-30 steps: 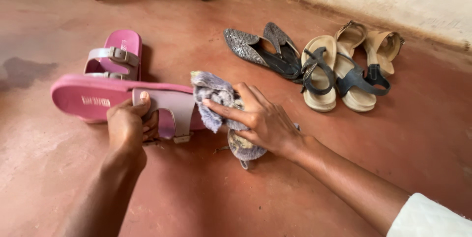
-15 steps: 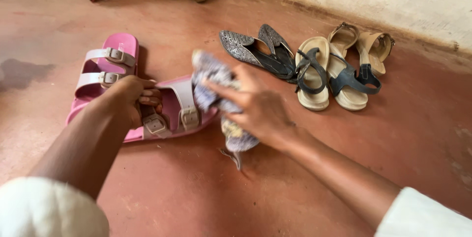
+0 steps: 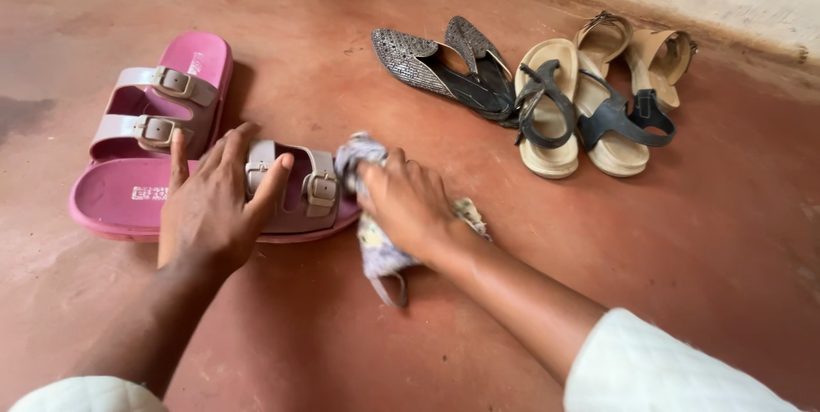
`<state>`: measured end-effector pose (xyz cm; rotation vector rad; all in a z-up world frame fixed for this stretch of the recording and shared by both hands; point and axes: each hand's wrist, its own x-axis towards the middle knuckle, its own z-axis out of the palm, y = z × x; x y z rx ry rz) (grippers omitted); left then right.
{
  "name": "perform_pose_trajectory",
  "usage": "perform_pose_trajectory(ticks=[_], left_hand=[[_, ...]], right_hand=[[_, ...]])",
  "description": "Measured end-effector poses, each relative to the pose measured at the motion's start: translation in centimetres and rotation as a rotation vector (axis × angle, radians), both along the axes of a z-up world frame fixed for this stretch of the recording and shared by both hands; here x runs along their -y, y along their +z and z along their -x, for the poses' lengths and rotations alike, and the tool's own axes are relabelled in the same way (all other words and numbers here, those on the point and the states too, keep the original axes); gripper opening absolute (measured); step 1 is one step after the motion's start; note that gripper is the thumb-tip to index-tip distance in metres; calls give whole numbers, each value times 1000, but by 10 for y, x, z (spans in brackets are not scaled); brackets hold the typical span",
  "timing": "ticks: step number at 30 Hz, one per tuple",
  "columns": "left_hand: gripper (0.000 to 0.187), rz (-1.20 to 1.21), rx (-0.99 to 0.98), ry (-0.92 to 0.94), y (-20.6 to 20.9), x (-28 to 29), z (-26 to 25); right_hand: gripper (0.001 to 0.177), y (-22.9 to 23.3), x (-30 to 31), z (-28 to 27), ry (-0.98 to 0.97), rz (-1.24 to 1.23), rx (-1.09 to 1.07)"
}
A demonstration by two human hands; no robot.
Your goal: The person wipes a pink sandal with a cloth, cleaning the straps and sole. They then place it down and pick up the matching sandal to wipe it as well.
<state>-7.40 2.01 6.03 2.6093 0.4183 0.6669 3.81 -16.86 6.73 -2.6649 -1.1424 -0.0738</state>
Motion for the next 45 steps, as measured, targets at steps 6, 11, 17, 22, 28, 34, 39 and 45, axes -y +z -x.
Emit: perform_pose_trajectory(ticks=[6, 11, 17, 22, 28, 34, 39, 45], left_hand=[[66, 132, 72, -10, -16, -2, -1], [62, 153, 48, 38, -16, 0, -4], [62, 143, 18, -9, -15, -1, 4], [62, 135, 37, -25, -15, -1, 1], [58, 189, -2, 31, -15, 2, 0], [55, 176, -11, 65, -11, 1, -2], [52, 183, -6, 86, -13, 3, -2], [49, 169, 11, 129, -15, 3, -7]], right_hand=[[40, 1, -8, -12, -14, -124, -76], [38, 11, 18, -17, 418, -32, 94], [41, 11, 20, -39, 631, 37, 263], [36, -15, -28, -24, 197, 37, 240], [29, 7, -2, -25, 391, 47, 108], [54, 8, 48, -30, 506, -184, 10], [34, -7, 17, -55, 66, -396, -143], [29, -22, -35, -52, -86, -345, -48]])
